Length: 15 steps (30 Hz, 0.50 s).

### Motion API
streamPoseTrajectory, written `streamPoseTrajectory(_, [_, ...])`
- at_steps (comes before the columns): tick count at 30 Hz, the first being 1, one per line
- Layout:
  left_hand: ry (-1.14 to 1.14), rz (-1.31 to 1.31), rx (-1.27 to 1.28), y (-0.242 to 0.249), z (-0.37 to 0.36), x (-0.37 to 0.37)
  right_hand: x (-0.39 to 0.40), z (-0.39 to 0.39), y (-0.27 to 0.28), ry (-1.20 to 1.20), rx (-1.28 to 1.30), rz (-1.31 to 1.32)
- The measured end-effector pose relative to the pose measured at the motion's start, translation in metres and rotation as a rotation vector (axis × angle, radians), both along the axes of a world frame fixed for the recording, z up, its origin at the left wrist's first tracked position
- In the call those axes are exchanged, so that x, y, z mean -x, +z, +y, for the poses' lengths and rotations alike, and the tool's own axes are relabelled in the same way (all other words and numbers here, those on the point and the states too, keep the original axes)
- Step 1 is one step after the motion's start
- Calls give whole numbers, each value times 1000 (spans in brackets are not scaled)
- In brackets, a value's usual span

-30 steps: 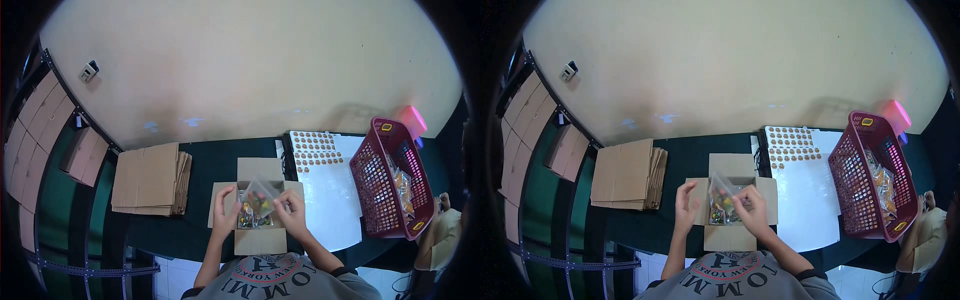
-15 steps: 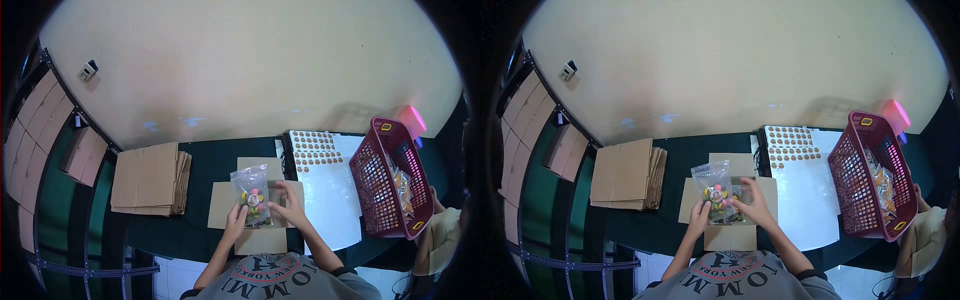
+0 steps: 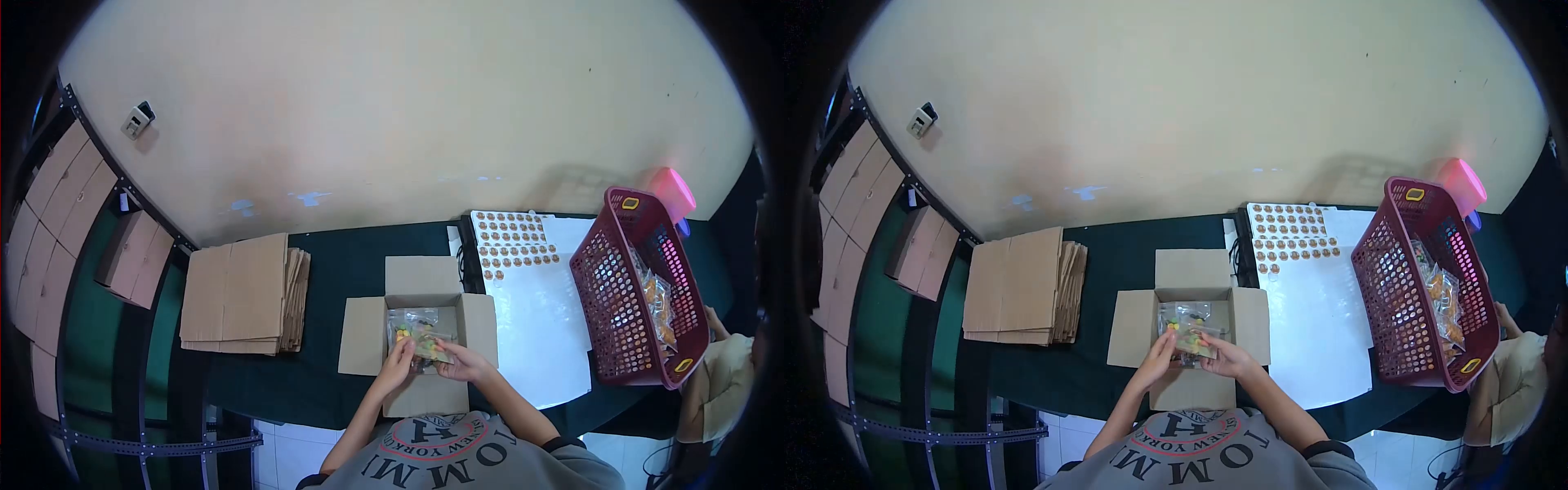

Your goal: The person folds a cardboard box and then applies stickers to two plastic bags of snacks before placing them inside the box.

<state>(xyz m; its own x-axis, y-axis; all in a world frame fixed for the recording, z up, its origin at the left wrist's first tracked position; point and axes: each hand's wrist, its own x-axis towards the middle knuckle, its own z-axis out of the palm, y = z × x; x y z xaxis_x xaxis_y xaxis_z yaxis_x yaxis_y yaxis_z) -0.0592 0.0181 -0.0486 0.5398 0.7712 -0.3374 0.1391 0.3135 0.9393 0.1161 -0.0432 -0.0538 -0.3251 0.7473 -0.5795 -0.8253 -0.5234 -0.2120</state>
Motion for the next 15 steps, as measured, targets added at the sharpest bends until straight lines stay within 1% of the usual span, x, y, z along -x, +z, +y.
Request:
streamPoseTrajectory(2, [33, -57, 32, 8, -4, -1, 4, 0, 1, 0, 16, 3])
streamPoseTrajectory(3, [36, -54, 34, 6, -6, 0, 10, 1, 23, -35, 19, -94])
streamPoseTrajectory(4, [32, -98, -37, 2, -8, 1, 13, 2, 36, -71, 21, -191])
streamPoseTrajectory(5, [26, -142, -108, -1, -10, 1, 8, 2, 23, -71, 21, -189])
streamPoseTrajectory(7, [27, -154, -115, -8, -12, 1, -6, 1, -13, 161, -185, -613])
streamPoseTrajectory(8, [29, -166, -124, -12, -12, 0, -3, 0, -14, 160, -185, -614])
streamPoseTrajectory(10, [11, -118, -172, -27, -11, -1, 7, 1, -15, -43, -152, -1143])
streamPoseTrajectory(11, [-6, -69, -218, -37, -11, -3, 6, 2, -27, -41, -151, -1142])
streamPoseTrajectory(12, [-6, -68, -215, -50, -10, -6, 3, 6, -44, -19, -276, -1473])
streamPoseTrajectory(13, [-23, 5, -314, -64, -9, -10, 2, 8, -51, 5, -407, -1801])
streamPoseTrajectory(14, [-42, 78, -412, -78, -8, -14, 3, 8, -58, 6, -404, -1801])
streamPoseTrajectory(15, [-30, 89, -367, -79, -9, -20, 8, 10, -60, 73, -418, -1938])
